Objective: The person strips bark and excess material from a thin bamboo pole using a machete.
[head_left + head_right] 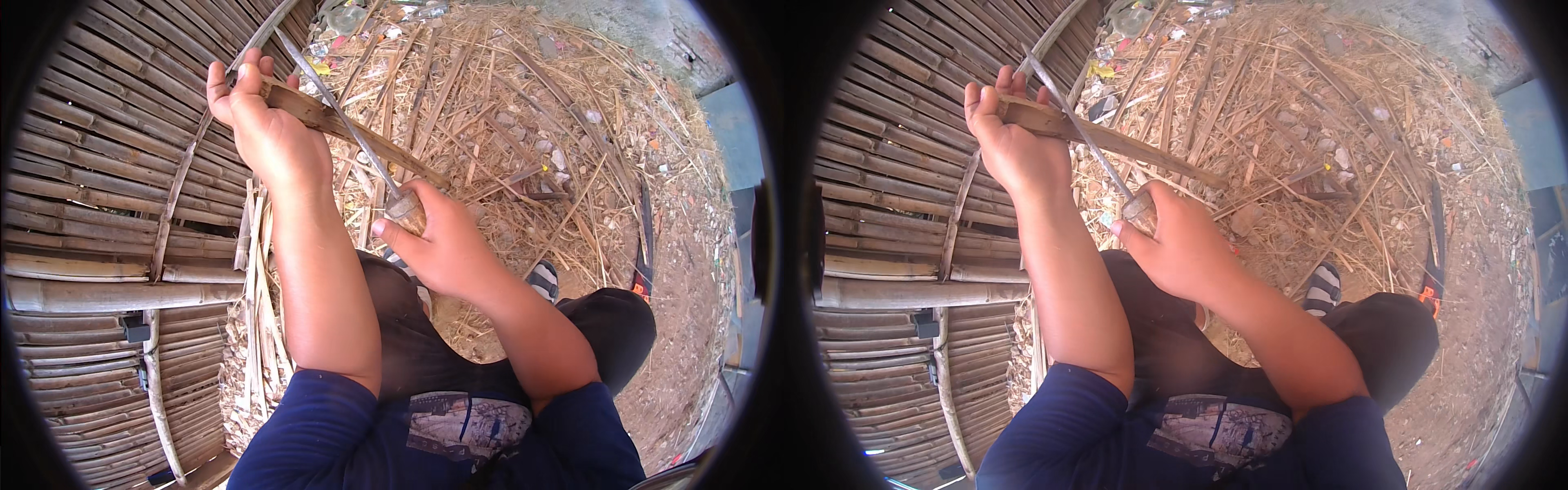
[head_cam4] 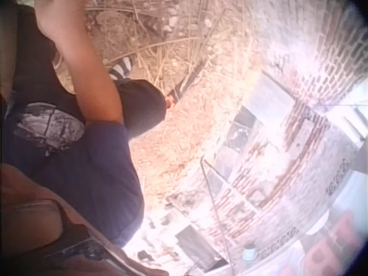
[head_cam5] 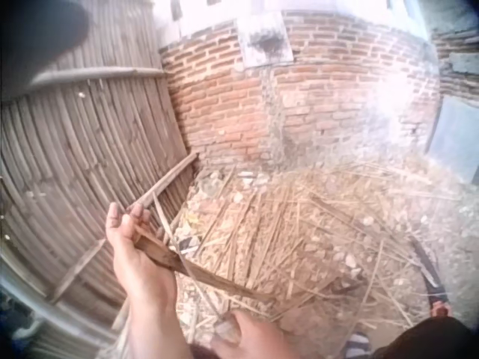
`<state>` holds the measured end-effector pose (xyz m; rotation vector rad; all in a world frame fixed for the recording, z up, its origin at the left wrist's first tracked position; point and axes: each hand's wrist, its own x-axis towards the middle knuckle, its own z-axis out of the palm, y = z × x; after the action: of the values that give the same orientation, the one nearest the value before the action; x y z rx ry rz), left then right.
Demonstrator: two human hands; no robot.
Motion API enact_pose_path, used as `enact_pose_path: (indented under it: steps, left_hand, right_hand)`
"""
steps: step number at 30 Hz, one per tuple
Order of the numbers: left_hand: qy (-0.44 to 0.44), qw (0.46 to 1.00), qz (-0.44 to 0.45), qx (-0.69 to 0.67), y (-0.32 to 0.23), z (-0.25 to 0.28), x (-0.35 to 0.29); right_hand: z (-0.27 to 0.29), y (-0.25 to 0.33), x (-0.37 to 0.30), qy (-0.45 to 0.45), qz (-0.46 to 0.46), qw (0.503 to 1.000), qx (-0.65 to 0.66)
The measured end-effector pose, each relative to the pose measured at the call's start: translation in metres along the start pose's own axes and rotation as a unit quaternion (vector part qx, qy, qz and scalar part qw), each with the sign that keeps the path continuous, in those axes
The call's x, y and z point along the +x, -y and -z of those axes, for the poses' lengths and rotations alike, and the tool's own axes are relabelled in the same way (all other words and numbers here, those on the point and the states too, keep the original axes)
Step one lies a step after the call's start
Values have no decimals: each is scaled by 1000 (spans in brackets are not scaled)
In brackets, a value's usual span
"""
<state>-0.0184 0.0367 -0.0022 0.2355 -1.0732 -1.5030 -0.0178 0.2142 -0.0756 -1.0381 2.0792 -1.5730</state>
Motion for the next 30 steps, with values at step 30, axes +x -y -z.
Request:
enact_pose_path:
  steps: [30]
  left_hand:
    - [152,983,34,-100,4,18,8]
  right_hand:
    - [-6,-40,-18,32,-27,998,55]
